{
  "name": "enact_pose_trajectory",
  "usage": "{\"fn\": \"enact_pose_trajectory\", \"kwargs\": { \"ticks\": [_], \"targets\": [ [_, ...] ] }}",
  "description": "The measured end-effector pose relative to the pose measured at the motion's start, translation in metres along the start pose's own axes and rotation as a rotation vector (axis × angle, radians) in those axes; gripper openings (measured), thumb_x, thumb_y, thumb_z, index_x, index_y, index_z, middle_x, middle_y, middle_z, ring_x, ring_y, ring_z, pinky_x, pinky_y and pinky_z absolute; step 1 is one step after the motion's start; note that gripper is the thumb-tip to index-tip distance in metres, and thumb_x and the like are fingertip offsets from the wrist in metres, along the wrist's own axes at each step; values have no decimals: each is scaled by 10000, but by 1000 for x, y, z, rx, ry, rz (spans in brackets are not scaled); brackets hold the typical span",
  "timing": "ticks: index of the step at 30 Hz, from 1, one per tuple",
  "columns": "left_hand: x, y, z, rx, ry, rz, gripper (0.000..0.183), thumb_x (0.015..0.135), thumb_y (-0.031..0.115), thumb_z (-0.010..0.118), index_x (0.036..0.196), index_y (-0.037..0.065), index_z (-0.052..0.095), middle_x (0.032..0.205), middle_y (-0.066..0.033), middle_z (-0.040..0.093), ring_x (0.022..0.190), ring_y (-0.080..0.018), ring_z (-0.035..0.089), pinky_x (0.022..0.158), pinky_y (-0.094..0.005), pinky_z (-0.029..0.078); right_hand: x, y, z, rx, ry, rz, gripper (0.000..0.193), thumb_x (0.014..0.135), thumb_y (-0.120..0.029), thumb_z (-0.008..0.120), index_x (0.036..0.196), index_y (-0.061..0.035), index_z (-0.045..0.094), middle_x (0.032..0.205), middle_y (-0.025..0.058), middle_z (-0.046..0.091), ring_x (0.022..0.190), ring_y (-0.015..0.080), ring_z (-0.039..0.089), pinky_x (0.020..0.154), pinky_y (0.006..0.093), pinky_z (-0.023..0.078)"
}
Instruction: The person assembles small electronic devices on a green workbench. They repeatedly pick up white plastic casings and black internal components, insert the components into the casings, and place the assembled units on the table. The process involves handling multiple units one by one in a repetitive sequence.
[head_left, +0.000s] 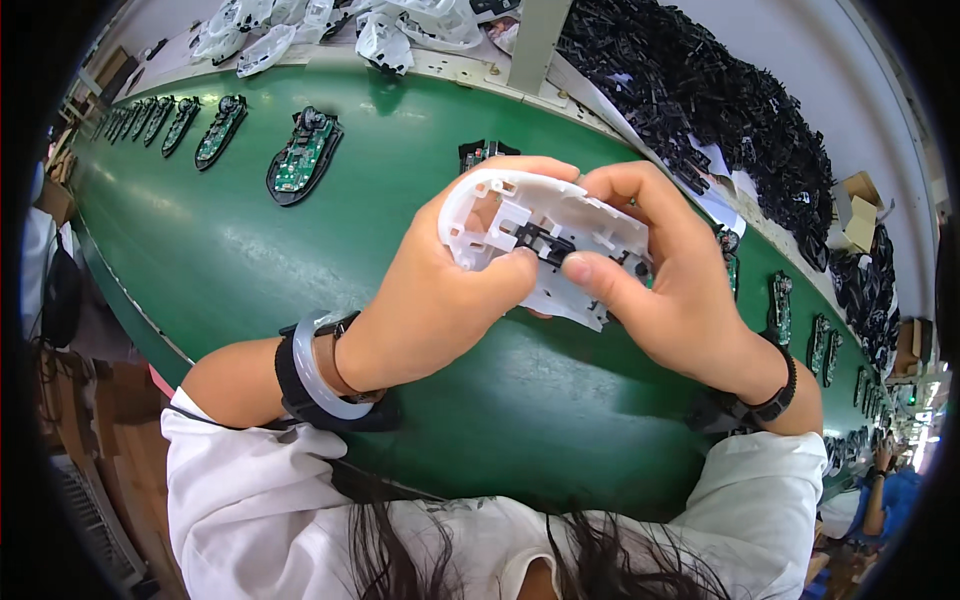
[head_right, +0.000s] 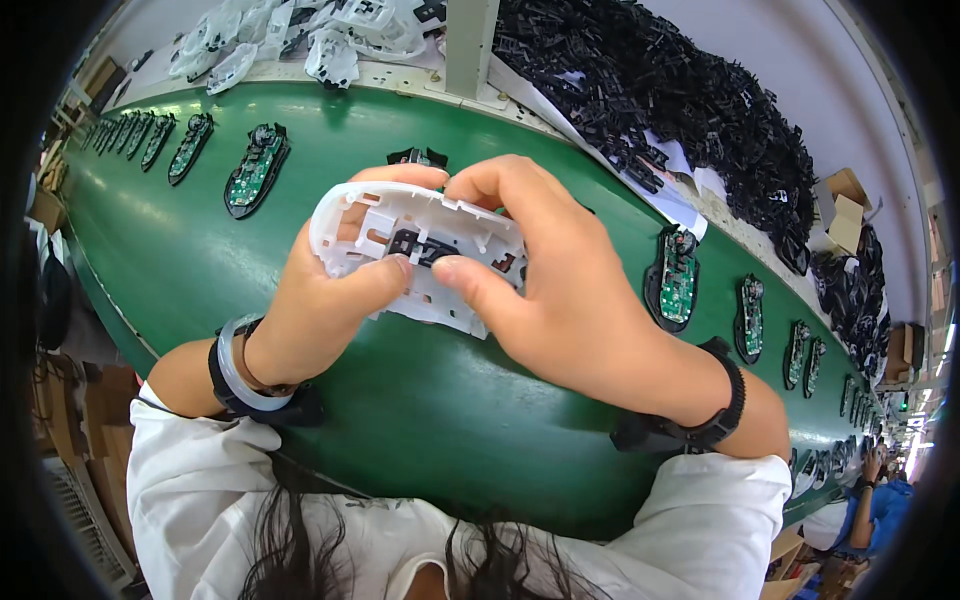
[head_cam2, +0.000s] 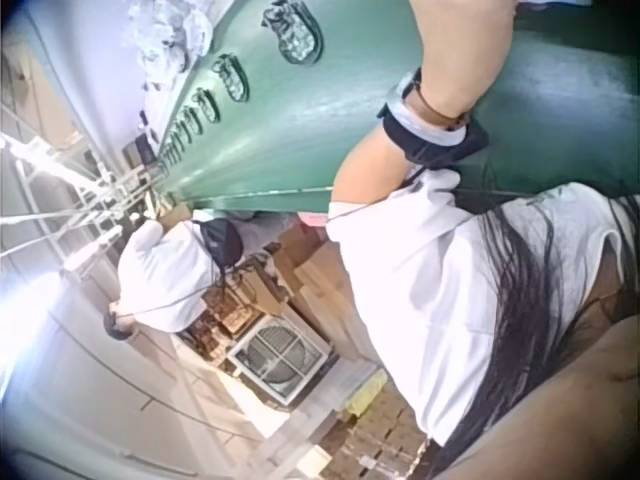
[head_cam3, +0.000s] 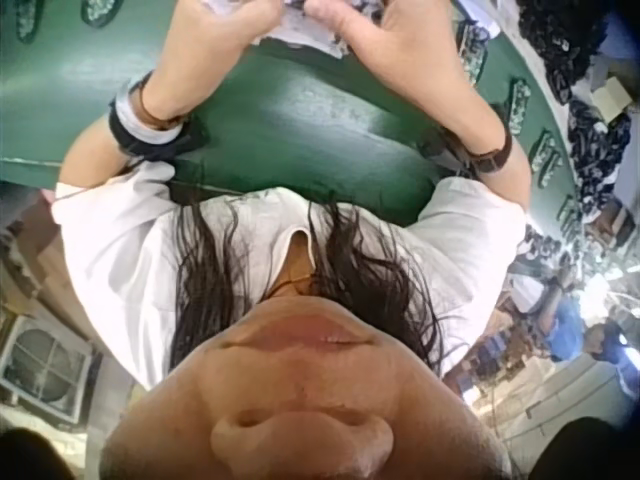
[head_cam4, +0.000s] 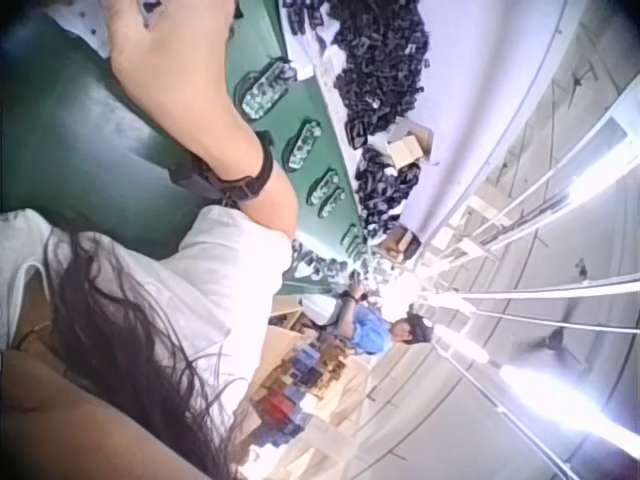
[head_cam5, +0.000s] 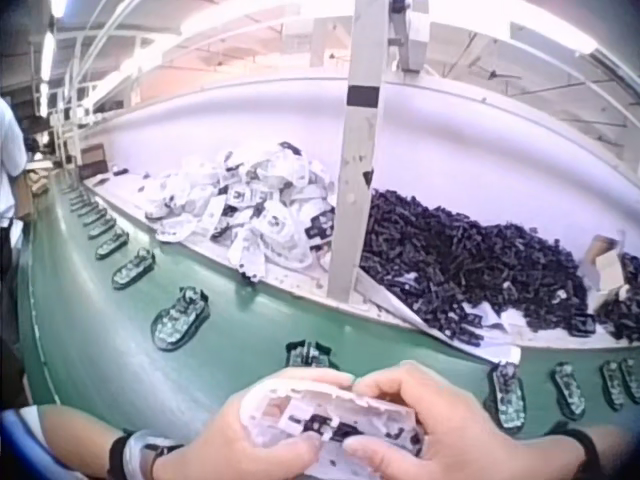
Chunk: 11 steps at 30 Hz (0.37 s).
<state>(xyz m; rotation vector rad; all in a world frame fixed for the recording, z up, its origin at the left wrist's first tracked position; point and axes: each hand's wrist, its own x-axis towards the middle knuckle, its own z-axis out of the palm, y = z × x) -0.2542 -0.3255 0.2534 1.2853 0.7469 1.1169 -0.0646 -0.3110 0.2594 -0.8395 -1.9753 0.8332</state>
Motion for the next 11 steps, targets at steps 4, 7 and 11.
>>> {"fn": "enact_pose_trajectory", "kwargs": {
  "ticks": [4, 7, 11],
  "targets": [
    [-2, -3, -1, -95, 15, -44, 436, 770, -20, 476, 1205, -3, 493, 1061, -56, 583, 896, -108, 596, 670, -258, 567, 5, -5, 1, -10, -69, 68, 291, 776, -43, 676, 1003, -15, 497, 924, 131, 548, 824, 256, 555, 742, 346, 453],
    [-2, 0, -2, -99, -10, -89, 432, 777, -15, 462, 1207, 1, 491, 1060, -68, 589, 855, -122, 615, 623, -256, 575, 4, -5, 1, 33, -87, 133, 299, 775, -55, 682, 1003, -18, 493, 931, 138, 547, 837, 268, 557, 751, 355, 449],
    [5, 3, -2, -42, -73, -133, 446, 786, -10, 457, 1231, 9, 478, 1062, -72, 594, 850, -126, 620, 627, -259, 573, -1, -3, -1, -123, -79, 45, 322, 778, -81, 691, 1028, -25, 497, 980, 141, 543, 892, 271, 561, 767, 373, 452]
  ]
}}
